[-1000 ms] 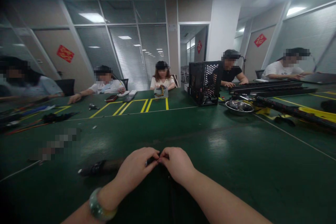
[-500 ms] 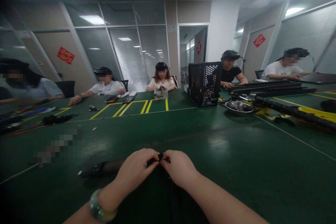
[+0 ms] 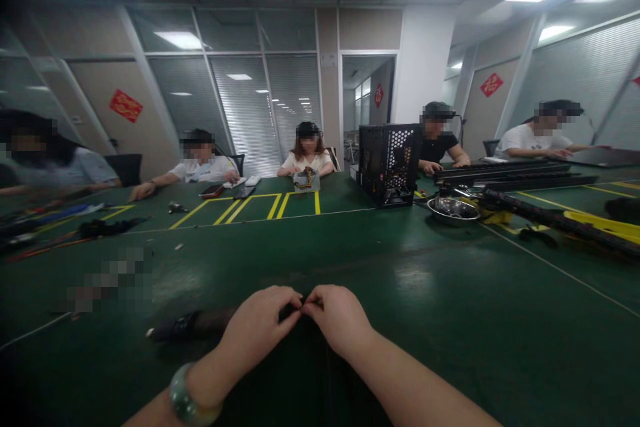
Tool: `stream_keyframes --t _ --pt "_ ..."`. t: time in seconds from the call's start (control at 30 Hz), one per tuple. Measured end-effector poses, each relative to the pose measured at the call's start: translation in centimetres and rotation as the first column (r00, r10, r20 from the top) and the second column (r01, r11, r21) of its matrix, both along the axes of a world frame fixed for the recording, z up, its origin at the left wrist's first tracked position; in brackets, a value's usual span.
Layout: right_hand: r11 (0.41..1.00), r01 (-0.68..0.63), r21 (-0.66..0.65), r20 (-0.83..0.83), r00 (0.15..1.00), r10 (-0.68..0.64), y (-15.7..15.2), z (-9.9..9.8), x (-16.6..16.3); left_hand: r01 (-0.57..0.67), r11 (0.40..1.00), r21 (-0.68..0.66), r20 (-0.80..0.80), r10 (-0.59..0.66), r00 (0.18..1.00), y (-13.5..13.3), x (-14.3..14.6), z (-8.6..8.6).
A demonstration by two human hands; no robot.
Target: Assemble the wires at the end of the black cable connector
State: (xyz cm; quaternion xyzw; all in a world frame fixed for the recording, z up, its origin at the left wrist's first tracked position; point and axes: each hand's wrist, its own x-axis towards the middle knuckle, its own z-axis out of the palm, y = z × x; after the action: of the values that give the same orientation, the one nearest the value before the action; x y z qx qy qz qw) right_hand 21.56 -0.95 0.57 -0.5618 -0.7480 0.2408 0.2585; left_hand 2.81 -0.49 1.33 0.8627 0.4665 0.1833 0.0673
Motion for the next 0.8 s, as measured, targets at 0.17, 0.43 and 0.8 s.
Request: stream_keyframes --t 0.17,0.43,0.8 --pt "1.000 0.010 -0.012 -0.026 1.000 -0.010 -0.01 0.16 -0.05 -0.014 1.000 -0.010 -0.001 0.014 1.000 -0.01 -0.14 0.09" --pt "0.996 -0.016 -0.086 -0.083 0.997 0.009 0.22 -0.45 0.19 -0.022 1.000 -0.007 0.044 0.022 0.999 -0.14 -0.27 -0.13" --pt "0.992 -0.041 -0.120 -0.102 0.994 0.029 0.37 -0.58 0.30 0.017 0.999 -0.038 0.077 -0.014 0.997 -0.34 -0.42 0.18"
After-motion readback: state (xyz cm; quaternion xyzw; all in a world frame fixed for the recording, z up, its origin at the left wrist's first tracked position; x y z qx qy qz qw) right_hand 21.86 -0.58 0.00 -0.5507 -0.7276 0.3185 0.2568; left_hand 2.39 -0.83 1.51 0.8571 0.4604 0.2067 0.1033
